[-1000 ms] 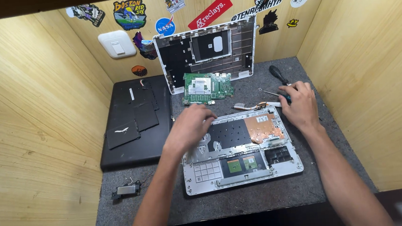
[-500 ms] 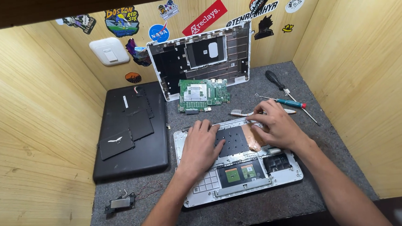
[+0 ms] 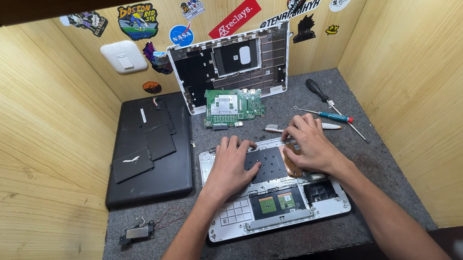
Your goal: Disassembling a laptop to clean internal components using a screwdriver and a toothbrush.
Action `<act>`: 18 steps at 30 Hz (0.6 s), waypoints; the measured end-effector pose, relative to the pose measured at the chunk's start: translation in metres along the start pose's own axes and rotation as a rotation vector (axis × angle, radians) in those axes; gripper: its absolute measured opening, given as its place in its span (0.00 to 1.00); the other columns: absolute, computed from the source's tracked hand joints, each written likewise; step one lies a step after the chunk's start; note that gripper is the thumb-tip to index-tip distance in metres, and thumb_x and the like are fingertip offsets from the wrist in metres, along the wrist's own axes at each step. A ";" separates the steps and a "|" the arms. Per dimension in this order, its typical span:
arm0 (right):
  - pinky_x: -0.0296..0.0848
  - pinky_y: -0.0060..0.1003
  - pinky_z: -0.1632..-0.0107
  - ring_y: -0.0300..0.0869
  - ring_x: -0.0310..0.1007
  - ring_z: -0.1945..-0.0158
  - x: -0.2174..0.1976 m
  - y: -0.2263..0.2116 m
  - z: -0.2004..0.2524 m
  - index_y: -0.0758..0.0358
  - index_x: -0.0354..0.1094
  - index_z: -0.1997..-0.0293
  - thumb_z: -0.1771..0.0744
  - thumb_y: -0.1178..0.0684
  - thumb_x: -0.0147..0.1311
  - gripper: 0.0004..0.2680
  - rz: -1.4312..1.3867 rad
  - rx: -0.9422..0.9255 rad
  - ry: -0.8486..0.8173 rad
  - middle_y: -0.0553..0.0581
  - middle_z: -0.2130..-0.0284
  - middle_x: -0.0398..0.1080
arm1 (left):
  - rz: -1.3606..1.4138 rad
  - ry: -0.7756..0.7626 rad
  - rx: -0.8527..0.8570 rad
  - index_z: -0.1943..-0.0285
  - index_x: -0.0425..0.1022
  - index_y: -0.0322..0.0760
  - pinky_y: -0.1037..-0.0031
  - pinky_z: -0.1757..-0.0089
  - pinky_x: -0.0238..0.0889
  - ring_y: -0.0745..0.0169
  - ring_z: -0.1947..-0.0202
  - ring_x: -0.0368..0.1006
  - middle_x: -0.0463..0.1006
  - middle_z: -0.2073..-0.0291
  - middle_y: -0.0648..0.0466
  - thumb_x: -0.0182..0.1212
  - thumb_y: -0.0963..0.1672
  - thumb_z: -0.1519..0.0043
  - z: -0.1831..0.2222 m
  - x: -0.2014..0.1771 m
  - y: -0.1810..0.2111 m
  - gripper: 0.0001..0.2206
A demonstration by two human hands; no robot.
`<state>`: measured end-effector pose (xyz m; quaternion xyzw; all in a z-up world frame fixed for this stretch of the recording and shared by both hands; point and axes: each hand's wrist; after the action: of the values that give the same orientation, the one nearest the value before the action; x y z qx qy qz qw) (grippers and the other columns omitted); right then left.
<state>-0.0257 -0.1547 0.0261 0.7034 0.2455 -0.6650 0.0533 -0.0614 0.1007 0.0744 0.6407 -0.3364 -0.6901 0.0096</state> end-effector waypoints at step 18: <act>0.56 0.45 0.43 0.44 0.72 0.58 -0.031 0.002 0.010 0.53 0.68 0.65 0.35 0.52 0.61 0.04 -0.312 -0.171 0.161 0.50 0.72 0.72 | 0.026 0.068 0.073 0.44 0.77 0.38 0.67 0.58 0.57 0.60 0.64 0.67 0.71 0.69 0.54 0.62 0.49 0.38 0.004 -0.003 0.005 0.18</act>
<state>-0.0336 -0.1693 0.0545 0.7005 0.4108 -0.5835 -0.0105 -0.0659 0.1002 0.0792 0.6593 -0.3690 -0.6551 0.0066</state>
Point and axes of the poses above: each hand's wrist, its own z-axis away from the middle knuckle, its own x-axis out of the palm, y = z × x
